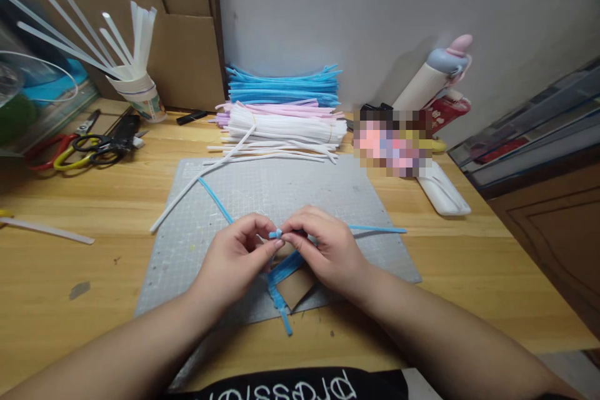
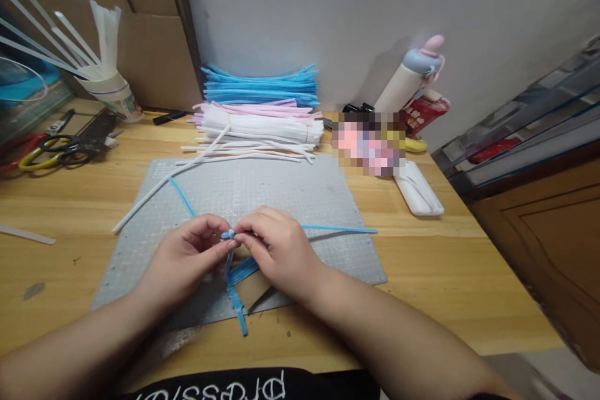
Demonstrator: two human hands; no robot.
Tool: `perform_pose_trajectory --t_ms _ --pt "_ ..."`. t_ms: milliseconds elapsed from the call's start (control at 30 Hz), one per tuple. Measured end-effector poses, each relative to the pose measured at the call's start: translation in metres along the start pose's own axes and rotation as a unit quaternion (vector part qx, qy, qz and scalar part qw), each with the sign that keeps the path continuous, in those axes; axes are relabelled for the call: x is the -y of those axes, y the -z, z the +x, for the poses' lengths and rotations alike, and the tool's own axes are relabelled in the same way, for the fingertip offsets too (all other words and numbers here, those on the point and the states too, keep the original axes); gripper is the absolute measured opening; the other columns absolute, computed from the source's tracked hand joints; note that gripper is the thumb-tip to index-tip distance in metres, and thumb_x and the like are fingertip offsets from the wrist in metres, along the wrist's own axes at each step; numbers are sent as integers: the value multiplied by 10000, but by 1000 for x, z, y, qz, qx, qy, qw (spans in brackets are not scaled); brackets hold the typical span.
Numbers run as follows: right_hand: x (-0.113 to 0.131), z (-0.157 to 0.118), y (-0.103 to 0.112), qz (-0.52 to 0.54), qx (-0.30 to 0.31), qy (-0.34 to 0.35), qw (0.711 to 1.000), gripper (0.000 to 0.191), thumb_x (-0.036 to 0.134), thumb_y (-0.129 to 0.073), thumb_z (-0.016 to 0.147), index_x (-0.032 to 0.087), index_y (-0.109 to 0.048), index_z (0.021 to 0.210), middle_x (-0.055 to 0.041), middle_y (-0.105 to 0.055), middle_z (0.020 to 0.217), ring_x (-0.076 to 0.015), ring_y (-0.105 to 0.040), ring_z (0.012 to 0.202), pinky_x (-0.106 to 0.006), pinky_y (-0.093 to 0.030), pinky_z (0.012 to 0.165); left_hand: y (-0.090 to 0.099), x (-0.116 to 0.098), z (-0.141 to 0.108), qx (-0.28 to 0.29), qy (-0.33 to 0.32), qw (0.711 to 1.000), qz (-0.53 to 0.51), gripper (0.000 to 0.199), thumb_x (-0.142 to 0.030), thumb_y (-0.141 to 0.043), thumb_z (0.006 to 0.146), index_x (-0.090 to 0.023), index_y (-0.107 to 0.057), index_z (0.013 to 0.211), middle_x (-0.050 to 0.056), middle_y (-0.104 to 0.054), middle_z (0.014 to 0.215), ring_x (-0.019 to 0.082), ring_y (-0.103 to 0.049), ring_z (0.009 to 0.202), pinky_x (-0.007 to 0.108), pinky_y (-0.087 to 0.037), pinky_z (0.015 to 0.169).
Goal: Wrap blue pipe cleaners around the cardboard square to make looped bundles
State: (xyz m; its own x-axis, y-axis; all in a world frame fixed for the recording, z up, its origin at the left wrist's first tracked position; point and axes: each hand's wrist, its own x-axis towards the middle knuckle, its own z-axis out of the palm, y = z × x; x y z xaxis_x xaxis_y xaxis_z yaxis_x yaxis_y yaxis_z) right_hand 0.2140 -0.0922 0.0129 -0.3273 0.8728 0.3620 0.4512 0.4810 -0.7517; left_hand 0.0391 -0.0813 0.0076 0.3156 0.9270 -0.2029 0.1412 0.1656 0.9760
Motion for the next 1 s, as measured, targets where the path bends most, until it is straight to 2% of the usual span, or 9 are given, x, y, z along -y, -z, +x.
perform_pose_trajectory --t_ms 133,367,567,767,1000 --pt "2 1 0 -5 -3 -14 1000 74 220 -542 899 197 -600 859 -25 -619 800 -153 -561 769 -303 -438 710 0 0 0 1 -3 1000 8 187 -322 -675 767 -177 -565 808 -59 -534 570 82 -525 464 195 -416 453" --pt "2 1 0 7 9 -9 1000 101 133 -509 887 198 -586 887 -32 -611 831 -152 -564 801 -297 -448 726 -1 -5 -1 -10 10 1000 -5 190 -294 -680 746 -181 -551 827 -56 -562 545 94 -541 465 196 -411 458" --pt "1 0 -2 15 6 -17 1000 97 128 -519 879 206 -571 903 -22 -613 843 -143 -567 803 -281 -452 726 0 -2 1 -8 -6 1000 -1 184 -291 -684 744 -184 -557 824 -60 -555 544 98 -546 466 204 -417 471" --pt "3 1 -2 15 16 -29 999 42 184 -526 890 196 -564 876 -19 -589 812 -141 -540 766 -277 -433 688 0 -2 0 -6 -12 1000 16 167 -306 -671 754 -177 -569 788 -48 -558 540 101 -538 487 211 -403 485" --pt "4 2 -2 8 7 -38 999 63 189 -523 892 199 -569 850 -15 -592 792 -140 -537 749 -280 -426 681 0 -2 -2 -9 -16 1000 9 140 -273 -662 761 -177 -578 821 -40 -583 567 106 -560 529 216 -429 522"
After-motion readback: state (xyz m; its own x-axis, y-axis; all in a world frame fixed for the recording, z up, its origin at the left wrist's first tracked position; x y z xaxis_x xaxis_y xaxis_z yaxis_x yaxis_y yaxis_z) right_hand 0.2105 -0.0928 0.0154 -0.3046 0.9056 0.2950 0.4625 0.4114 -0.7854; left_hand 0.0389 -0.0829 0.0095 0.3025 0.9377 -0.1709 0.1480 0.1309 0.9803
